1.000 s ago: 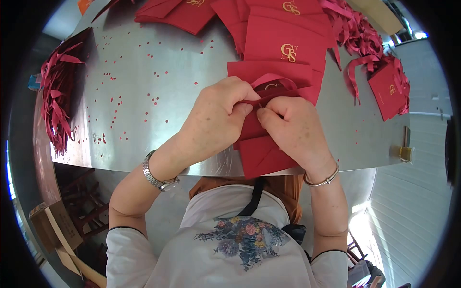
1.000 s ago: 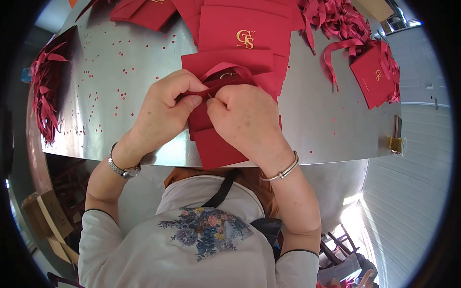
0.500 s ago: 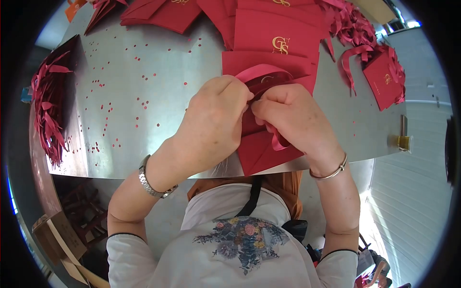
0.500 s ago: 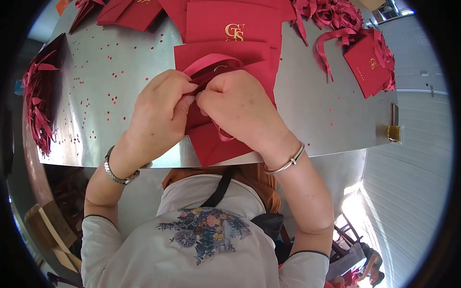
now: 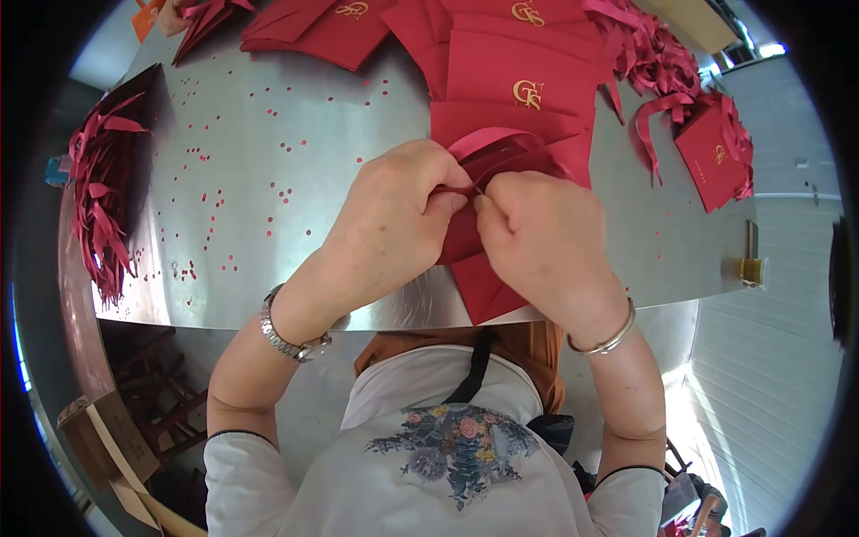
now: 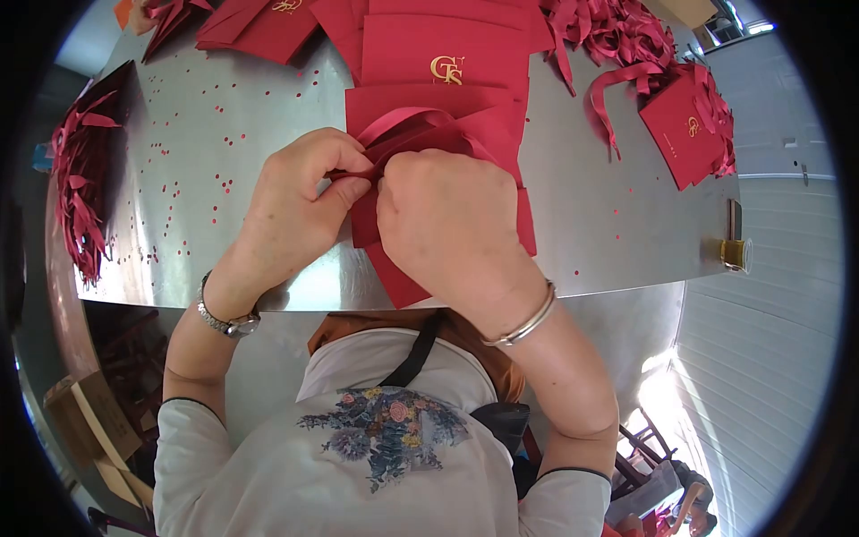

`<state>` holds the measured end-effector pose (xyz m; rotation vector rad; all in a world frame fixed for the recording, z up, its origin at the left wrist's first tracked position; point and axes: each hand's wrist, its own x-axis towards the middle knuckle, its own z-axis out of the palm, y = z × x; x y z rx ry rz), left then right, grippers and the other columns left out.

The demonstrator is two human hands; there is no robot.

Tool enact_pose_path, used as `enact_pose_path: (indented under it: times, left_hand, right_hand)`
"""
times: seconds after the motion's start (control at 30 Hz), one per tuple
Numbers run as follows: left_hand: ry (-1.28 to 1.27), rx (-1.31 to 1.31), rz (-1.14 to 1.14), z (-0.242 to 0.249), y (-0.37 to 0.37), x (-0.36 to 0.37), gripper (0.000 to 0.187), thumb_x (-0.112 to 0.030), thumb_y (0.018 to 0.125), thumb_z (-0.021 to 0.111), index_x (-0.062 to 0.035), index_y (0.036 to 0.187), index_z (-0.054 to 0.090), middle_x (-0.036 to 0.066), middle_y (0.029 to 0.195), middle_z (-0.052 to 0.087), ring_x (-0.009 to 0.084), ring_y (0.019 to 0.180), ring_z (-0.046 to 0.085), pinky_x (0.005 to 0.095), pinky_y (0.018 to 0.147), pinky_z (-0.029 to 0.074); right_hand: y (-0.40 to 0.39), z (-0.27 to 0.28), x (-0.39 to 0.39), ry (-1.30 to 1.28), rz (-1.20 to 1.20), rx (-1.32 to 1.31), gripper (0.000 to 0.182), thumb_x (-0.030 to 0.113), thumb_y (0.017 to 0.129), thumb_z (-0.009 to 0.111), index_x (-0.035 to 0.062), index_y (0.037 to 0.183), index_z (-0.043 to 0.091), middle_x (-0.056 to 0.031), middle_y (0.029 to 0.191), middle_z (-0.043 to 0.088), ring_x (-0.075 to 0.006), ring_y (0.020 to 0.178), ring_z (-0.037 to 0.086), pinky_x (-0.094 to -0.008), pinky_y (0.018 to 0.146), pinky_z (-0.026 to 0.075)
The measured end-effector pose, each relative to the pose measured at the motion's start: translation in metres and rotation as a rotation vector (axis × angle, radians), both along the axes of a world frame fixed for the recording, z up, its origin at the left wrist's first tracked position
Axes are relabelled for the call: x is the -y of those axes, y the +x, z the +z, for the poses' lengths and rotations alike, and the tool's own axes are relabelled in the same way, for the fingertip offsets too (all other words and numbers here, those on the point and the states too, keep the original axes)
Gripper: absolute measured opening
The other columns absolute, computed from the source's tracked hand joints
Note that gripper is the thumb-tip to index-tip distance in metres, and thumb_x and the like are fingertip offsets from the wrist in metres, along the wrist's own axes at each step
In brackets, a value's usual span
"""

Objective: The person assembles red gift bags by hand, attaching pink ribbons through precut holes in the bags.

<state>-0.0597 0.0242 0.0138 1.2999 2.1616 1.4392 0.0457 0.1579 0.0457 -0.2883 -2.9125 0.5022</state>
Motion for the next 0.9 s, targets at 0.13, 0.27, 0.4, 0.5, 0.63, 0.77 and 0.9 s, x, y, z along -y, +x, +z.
enact_pose_path:
  times: [0.13, 0.27, 0.4, 0.5, 0.63, 0.77, 0.9]
  left_hand:
    - [-0.01, -0.091, 0.005, -0.001, 0.005, -0.005, 0.01, 0.004, 0.078, 0.062, 0.0018, 0.088, 0.062, 0.018, 0.087, 0.062, 0.0381, 0.086, 0.06, 0.0436, 0.076, 0.049]
    - [0.102, -0.073, 0.004, -0.001, 0.0, -0.002, 0.01, 0.004, 0.078, 0.063, 0.0016, 0.088, 0.063, 0.018, 0.093, 0.063, 0.0371, 0.091, 0.06, 0.0426, 0.08, 0.049]
    - [0.097, -0.026, -0.025, 0.001, -0.001, 0.001, 0.016, 0.006, 0.079, 0.065, 0.002, 0.094, 0.063, 0.014, 0.109, 0.061, 0.0288, 0.099, 0.061, 0.0352, 0.082, 0.051]
    - [0.103, -0.076, -0.014, 0.0, 0.002, 0.001, 0.015, 0.004, 0.081, 0.064, 0.0015, 0.096, 0.064, 0.013, 0.109, 0.061, 0.0273, 0.099, 0.061, 0.0346, 0.085, 0.05]
    - [0.063, 0.136, -0.14, 0.016, -0.012, 0.005, 0.013, -0.005, 0.088, 0.061, -0.0005, 0.1, 0.066, 0.012, 0.101, 0.064, 0.0236, 0.096, 0.061, 0.0326, 0.084, 0.049]
    - [-0.198, 0.064, -0.28, 0.04, -0.028, -0.006, 0.014, -0.006, 0.088, 0.059, -0.0006, 0.096, 0.068, 0.008, 0.09, 0.066, 0.0164, 0.085, 0.061, 0.0292, 0.074, 0.048]
    - [-0.332, 0.181, -0.432, 0.053, -0.043, -0.017, 0.013, -0.005, 0.084, 0.061, -0.0009, 0.093, 0.07, 0.007, 0.084, 0.064, 0.0167, 0.079, 0.06, 0.0297, 0.07, 0.047]
  right_hand:
    - [-0.001, -0.001, 0.006, 0.274, 0.012, -0.017, 0.016, 0.016, 0.084, 0.06, 0.0067, 0.073, 0.064, -0.0116, 0.068, 0.063, -0.0286, 0.062, 0.065, -0.0398, 0.053, 0.051]
    - [0.001, 0.005, -0.003, 0.172, -0.014, -0.066, 0.016, 0.02, 0.084, 0.065, 0.0069, 0.074, 0.064, -0.0109, 0.067, 0.063, -0.0283, 0.061, 0.065, -0.0387, 0.052, 0.051]
    - [0.008, 0.01, 0.005, -0.119, -0.164, -0.174, 0.024, 0.02, 0.08, 0.074, 0.0047, 0.092, 0.061, -0.0088, 0.065, 0.061, -0.0273, 0.06, 0.065, -0.0383, 0.053, 0.05]
    - [0.009, 0.003, 0.003, -0.191, -0.098, -0.19, 0.031, 0.017, 0.077, 0.076, 0.005, 0.099, 0.059, -0.0081, 0.071, 0.063, -0.0272, 0.065, 0.065, -0.0377, 0.056, 0.05]
    - [0.013, 0.0, 0.003, -0.145, -0.07, -0.233, 0.028, 0.016, 0.077, 0.076, 0.0064, 0.096, 0.058, -0.009, 0.076, 0.063, -0.027, 0.068, 0.065, -0.0379, 0.057, 0.05]
    - [0.016, -0.005, 0.008, -0.082, -0.081, -0.247, 0.029, 0.017, 0.076, 0.077, 0.007, 0.094, 0.058, -0.008, 0.074, 0.063, -0.027, 0.067, 0.064, -0.0387, 0.058, 0.05]
    - [0.017, -0.005, 0.008, -0.147, -0.092, -0.246, 0.031, 0.02, 0.073, 0.08, 0.0077, 0.091, 0.057, -0.0069, 0.072, 0.063, -0.0265, 0.067, 0.064, -0.0385, 0.057, 0.05]
